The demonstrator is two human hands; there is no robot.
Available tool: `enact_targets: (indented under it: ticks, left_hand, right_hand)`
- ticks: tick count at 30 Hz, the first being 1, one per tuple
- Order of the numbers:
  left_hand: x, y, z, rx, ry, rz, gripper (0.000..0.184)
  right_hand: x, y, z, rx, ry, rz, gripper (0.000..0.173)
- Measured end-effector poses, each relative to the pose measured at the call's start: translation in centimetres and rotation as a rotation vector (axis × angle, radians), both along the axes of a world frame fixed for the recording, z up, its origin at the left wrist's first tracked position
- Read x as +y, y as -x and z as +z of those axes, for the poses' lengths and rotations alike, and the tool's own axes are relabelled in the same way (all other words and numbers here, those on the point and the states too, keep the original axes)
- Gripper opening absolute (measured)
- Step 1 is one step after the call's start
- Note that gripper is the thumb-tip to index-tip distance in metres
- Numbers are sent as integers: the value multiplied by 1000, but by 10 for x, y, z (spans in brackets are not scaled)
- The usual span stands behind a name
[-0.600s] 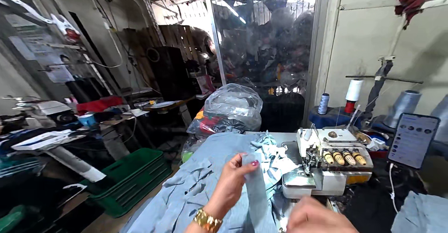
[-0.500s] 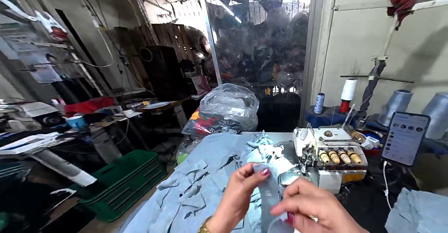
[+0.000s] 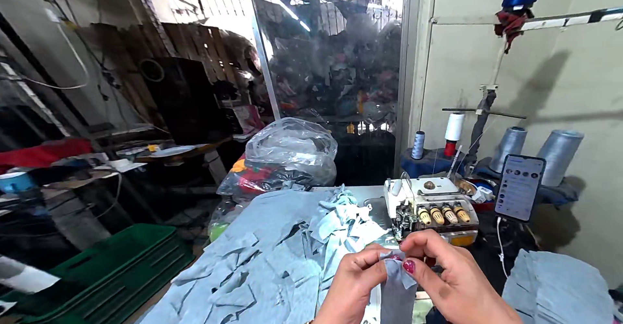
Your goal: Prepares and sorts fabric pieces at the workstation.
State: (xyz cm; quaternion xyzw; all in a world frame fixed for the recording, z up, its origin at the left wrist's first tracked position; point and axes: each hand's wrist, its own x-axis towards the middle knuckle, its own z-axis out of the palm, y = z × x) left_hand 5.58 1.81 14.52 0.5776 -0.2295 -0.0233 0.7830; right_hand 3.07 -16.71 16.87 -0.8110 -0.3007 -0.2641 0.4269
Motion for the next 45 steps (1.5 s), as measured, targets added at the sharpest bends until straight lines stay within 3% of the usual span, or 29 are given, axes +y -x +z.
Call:
enact_targets:
  ticks: [5, 9, 11, 13, 14, 18, 20, 23, 25, 27, 29, 33, 35, 38, 40, 42, 45]
  left_hand:
    - [14, -2, -10, -334, -101, -148, 21]
    - [7, 9, -12, -314, -141, 74, 15]
    - [5, 11, -12, -240, -104, 137, 14]
    - [5, 13, -10, -202, -94, 151, 12]
    - [5, 15, -9, -188, -104, 155, 12]
    - [10, 20, -11, -253, -203, 169, 17]
    - [13, 22, -10, -297, -265, 178, 20]
    - [18, 25, -9, -342, -315, 142, 24]
    - [17, 24, -10, -310, -247, 89, 28]
    - [13, 23, -17, -201, -98, 11, 40]
    - [5, 22, -31, -28, 4, -89, 57]
    - [-9, 2, -61, 270, 11, 61, 43]
    - [-8, -25, -69, 192, -162, 186, 39]
    - [0, -59, -62, -42, -750, 301, 34]
    - [1, -75, -50, -83, -1043, 323, 35]
    - [1, -88, -42, -54, -1189, 336, 36]
    - [8, -105, -47, -66, -1185, 339, 35]
  right_hand:
    - [1, 3, -1, 5, -33, -41, 17]
    - [5, 4, -5, 3, -36, -102, 18]
    - [3, 5, -11, -7, 2, -164, 37]
    - [1, 8, -17, 89, 51, -70, 73]
    - [4, 10, -21, 132, 52, -9, 79]
    - [21, 11, -41, 130, -334, 75, 44]
    - [19, 10, -40, 162, -431, 127, 40]
    - [14, 10, -33, 236, -299, 201, 51]
    - [13, 6, -26, 221, -217, 222, 34]
    - [10, -1, -21, 173, -224, 227, 18]
    - [6, -12, -23, 88, -285, 150, 15]
    - [-14, -39, -61, 101, -421, -155, 22]
    - [-18, -47, -85, 292, -458, -261, 22]
    - [-11, -59, -103, 490, -529, -359, 20]
    - [-6, -69, -105, 563, -561, -407, 19]
    - [-2, -76, -105, 612, -572, -426, 19]
    - [6, -83, -109, 570, -558, -465, 20]
